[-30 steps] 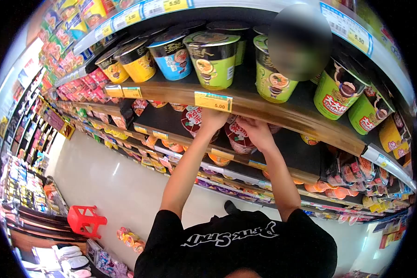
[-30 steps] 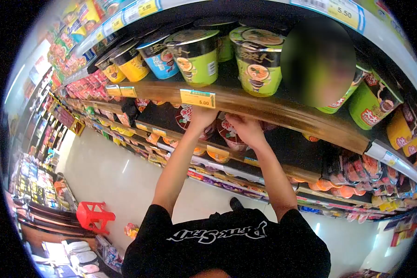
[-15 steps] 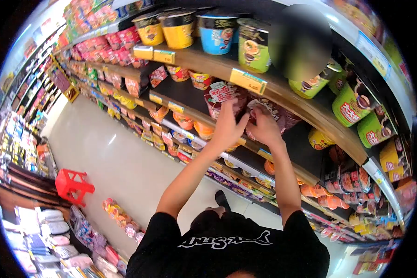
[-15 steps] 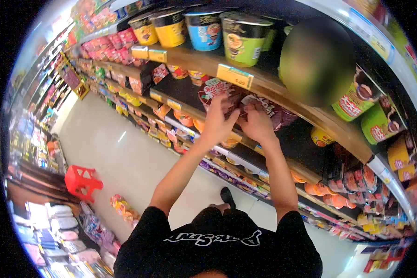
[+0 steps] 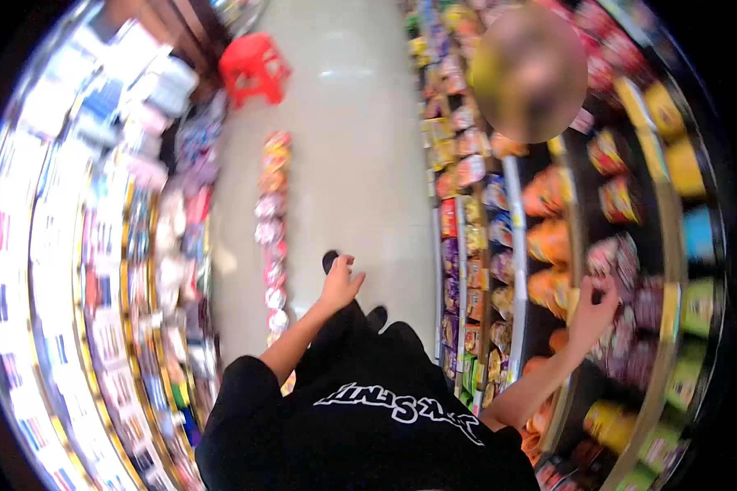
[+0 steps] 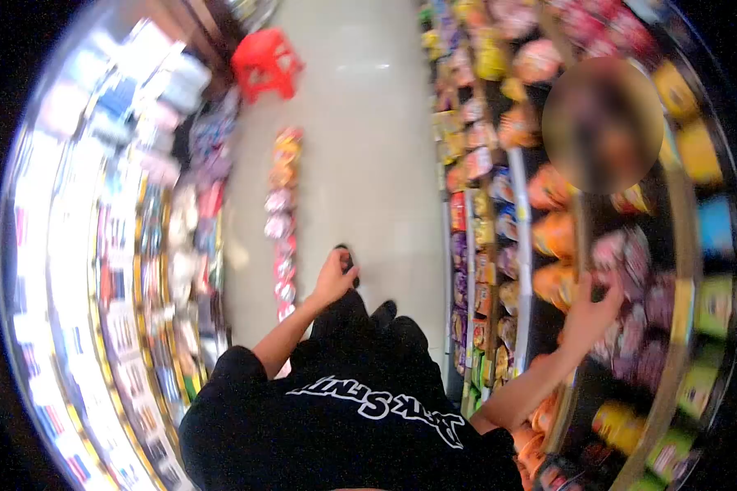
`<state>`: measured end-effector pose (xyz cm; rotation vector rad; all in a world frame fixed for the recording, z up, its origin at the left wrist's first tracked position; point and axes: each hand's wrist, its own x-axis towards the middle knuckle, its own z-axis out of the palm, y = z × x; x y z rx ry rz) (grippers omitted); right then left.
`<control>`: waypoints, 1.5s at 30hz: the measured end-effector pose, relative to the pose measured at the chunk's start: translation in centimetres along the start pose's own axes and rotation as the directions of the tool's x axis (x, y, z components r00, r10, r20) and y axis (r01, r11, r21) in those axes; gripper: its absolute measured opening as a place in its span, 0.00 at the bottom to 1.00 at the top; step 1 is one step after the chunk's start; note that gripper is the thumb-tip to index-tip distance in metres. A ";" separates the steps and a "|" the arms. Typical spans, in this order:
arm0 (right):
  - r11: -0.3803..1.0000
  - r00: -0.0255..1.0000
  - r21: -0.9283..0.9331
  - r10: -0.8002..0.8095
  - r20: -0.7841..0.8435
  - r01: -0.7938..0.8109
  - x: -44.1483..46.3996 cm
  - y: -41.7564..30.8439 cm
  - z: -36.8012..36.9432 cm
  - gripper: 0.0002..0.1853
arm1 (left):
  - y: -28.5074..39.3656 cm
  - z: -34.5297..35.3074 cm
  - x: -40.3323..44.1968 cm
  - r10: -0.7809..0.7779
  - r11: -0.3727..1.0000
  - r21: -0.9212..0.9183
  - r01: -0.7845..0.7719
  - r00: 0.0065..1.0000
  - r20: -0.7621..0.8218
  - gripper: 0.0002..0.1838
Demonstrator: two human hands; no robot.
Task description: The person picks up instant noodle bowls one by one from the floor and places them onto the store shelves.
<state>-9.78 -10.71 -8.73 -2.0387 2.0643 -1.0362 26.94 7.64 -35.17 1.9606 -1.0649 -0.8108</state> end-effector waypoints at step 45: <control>0.943 -0.091 -0.002 -0.030 0.995 -0.334 -50.0 -20.0 89.7 0.23 | -65.2 -9.4 18.1 -0.701 0.707 -0.131 0.694 0.713 -0.010 0.31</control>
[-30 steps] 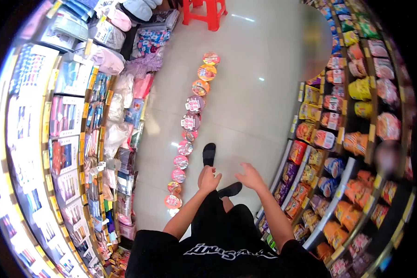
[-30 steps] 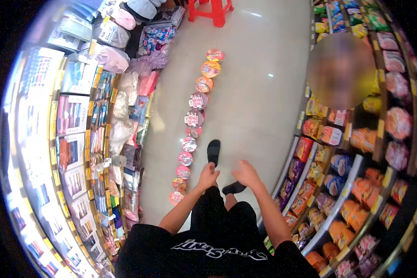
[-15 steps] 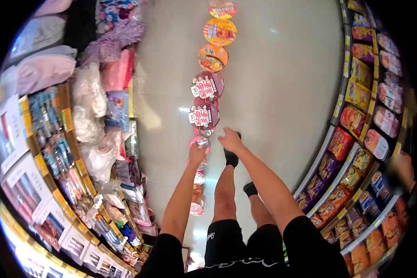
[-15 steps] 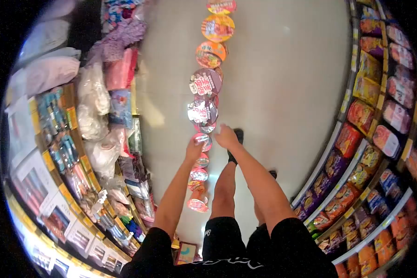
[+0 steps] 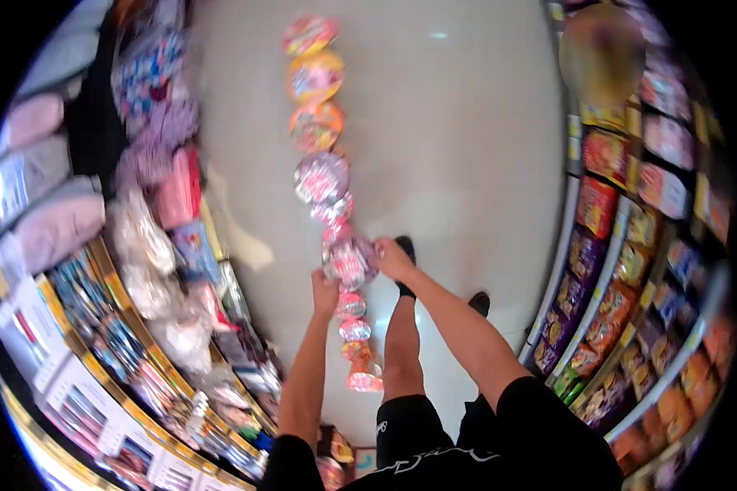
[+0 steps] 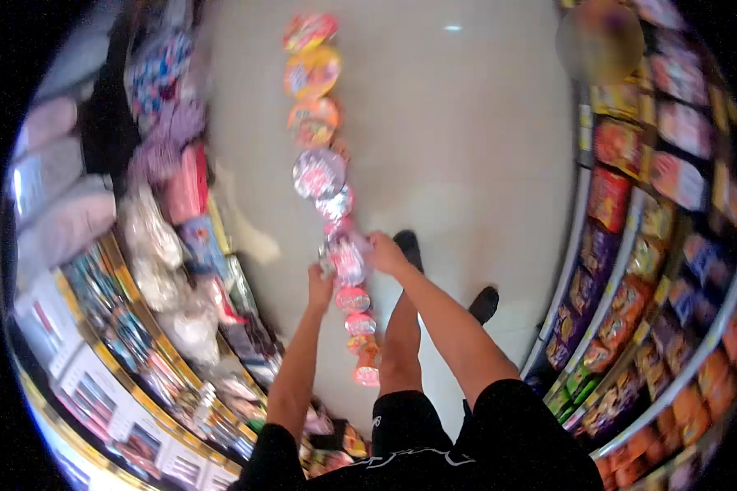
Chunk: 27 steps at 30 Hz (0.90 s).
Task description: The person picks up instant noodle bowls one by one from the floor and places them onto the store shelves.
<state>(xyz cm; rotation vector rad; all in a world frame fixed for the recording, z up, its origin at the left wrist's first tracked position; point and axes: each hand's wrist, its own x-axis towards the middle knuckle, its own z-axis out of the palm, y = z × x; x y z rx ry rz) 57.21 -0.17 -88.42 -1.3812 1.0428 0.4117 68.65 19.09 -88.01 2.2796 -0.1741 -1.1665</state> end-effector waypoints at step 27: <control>0.380 0.308 0.446 0.371 -0.876 0.811 -78.0 7.5 -26.0 0.18 | 50.7 19.5 -62.8 0.446 0.315 -0.384 -0.868 -0.222 0.867 0.52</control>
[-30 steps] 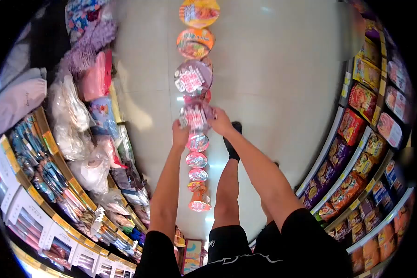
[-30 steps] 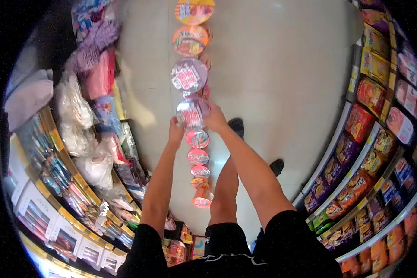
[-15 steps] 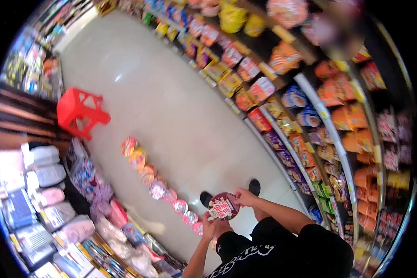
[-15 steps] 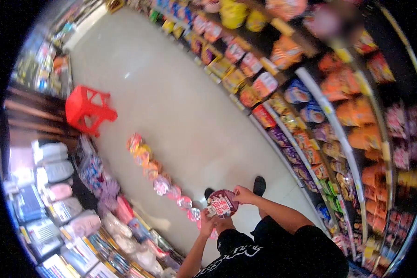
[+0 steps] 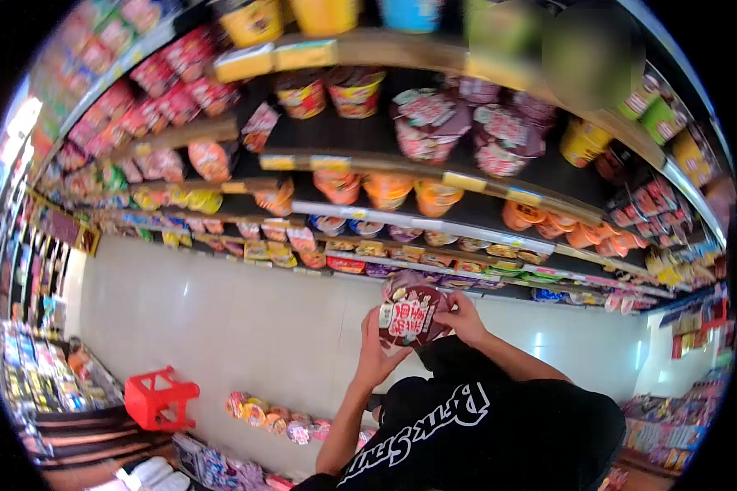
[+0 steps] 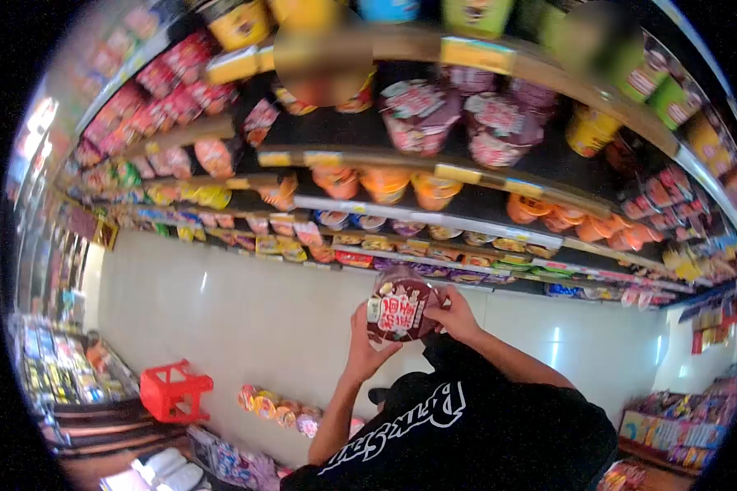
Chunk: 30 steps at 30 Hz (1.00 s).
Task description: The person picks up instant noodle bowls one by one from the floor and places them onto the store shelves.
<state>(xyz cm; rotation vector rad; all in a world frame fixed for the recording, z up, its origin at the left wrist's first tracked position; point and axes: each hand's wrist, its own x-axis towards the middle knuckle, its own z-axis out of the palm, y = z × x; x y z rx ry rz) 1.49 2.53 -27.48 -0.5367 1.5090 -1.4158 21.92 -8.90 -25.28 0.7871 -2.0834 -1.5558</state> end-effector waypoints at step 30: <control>0.569 0.546 0.041 -0.762 -0.349 0.821 3.8 -23.7 -13.6 0.13 | 23.2 11.1 27.0 0.493 0.864 -0.133 -0.485 0.869 0.035 0.41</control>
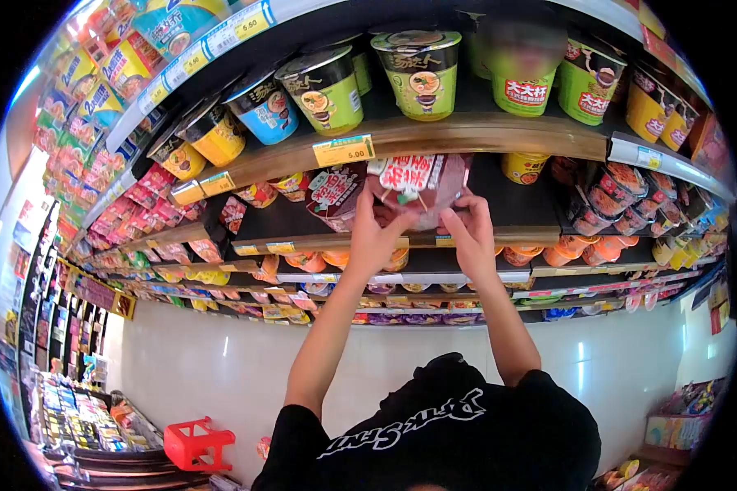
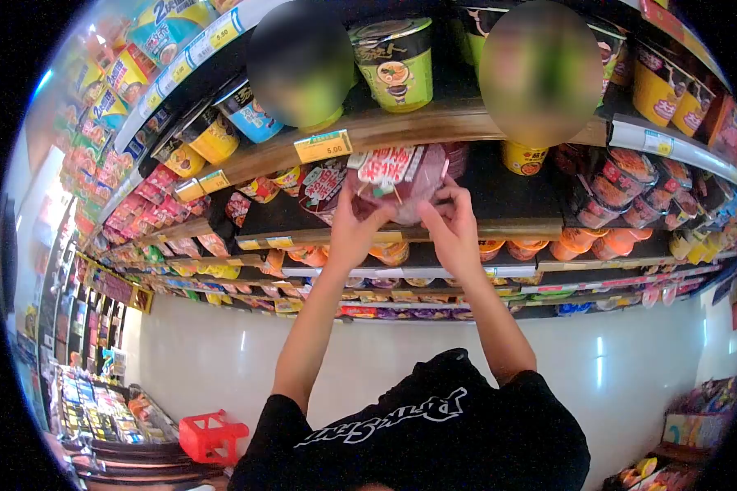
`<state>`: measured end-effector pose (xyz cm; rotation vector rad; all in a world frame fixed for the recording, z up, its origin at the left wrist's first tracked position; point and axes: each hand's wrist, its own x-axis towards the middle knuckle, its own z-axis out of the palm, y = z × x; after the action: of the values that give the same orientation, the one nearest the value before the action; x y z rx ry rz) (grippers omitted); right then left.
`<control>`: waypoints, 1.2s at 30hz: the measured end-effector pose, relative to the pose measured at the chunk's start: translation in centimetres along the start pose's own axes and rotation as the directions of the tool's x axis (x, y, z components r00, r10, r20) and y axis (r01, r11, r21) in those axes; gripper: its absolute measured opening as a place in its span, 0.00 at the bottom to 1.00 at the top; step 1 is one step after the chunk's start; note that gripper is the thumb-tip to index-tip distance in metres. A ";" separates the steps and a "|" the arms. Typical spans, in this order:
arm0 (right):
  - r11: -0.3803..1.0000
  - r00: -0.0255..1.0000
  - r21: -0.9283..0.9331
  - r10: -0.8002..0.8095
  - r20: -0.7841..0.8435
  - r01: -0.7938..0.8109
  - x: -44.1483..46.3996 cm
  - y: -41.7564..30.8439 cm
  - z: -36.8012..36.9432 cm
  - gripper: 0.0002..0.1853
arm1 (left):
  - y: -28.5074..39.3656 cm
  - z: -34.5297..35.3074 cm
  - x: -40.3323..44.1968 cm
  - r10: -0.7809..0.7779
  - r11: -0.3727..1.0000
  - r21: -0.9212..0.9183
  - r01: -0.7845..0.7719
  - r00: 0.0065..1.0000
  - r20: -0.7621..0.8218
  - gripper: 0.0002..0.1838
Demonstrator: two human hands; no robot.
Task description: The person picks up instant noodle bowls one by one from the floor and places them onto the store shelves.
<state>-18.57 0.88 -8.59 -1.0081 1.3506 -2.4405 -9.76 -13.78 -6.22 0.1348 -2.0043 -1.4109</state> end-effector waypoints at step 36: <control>0.643 -0.403 -0.742 0.739 0.539 0.188 -50.2 22.0 23.9 0.26 | -15.8 -7.3 -79.5 -0.706 0.142 -0.554 0.821 -0.309 -0.638 0.24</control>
<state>30.90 -5.46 -41.50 -1.6296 1.1508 0.1177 50.97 9.17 -55.24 2.2563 -0.7997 -1.2951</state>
